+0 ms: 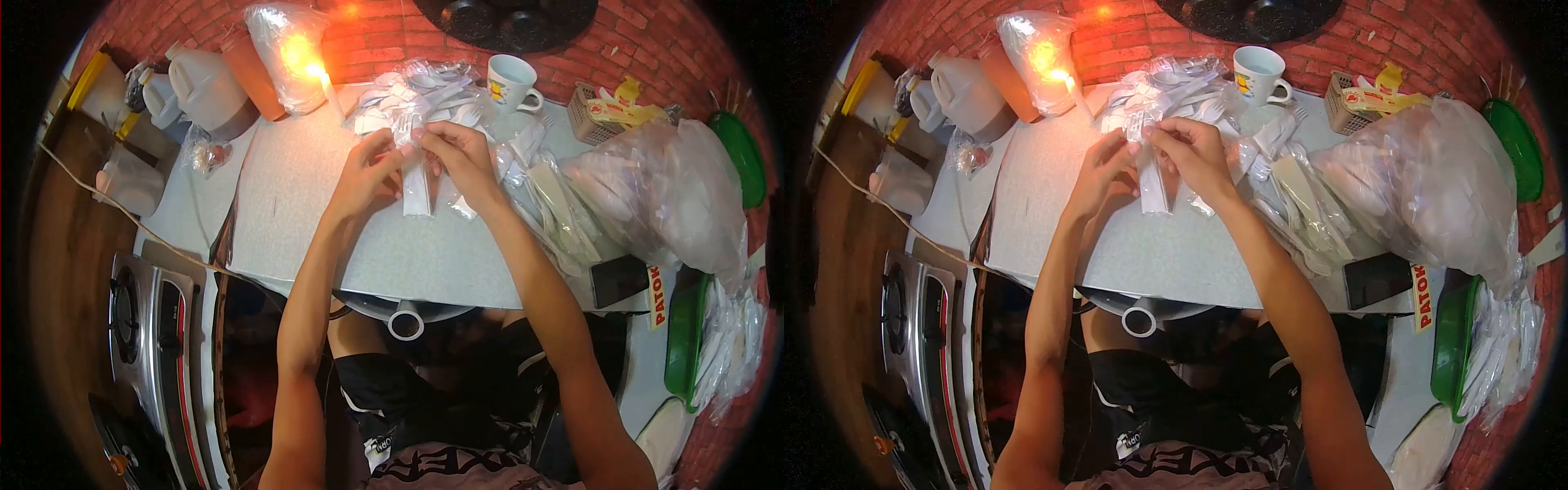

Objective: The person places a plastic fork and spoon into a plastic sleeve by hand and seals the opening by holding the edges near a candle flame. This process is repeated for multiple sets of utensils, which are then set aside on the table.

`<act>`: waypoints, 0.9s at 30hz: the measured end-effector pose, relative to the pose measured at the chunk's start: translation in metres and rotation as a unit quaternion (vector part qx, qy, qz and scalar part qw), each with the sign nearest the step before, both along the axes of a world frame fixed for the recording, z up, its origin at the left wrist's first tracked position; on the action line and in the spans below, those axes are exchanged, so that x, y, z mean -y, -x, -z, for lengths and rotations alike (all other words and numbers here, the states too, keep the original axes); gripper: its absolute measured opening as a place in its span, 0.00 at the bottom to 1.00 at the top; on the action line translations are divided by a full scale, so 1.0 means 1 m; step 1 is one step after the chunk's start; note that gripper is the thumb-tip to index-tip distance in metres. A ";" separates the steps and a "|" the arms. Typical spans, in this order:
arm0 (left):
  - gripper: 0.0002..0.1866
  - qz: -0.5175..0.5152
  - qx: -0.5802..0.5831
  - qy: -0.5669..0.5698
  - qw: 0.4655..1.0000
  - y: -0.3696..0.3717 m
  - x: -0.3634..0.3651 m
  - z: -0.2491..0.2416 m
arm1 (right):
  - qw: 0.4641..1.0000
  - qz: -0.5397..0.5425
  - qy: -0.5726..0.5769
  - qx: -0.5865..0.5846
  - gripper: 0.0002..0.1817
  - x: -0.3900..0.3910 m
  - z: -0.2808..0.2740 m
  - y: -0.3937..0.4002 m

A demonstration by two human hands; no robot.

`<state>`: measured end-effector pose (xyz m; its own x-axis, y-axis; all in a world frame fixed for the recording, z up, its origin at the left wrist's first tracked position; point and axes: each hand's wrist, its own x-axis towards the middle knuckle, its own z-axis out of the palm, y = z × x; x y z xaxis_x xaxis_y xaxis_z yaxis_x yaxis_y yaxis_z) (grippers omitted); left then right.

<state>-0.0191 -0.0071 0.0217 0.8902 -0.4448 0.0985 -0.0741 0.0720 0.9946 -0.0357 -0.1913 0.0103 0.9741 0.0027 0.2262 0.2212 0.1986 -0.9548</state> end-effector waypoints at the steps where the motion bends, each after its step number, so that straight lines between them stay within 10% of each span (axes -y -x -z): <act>1: 0.14 -0.009 -0.006 0.013 1.000 -0.006 -0.002 0.004 | 1.000 -0.007 0.008 0.010 0.11 -0.001 0.002 0.000; 27: 0.09 -0.042 0.087 0.033 0.995 -0.008 -0.002 0.012 | 0.997 -0.010 0.073 0.026 0.18 0.013 -0.015 0.005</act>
<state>-0.0110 -0.0049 0.0101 0.8906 -0.3575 0.2813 -0.2538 0.1226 0.9595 -0.0404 -0.2047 0.0254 0.9604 0.0596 0.2721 0.2684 0.0635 -0.9612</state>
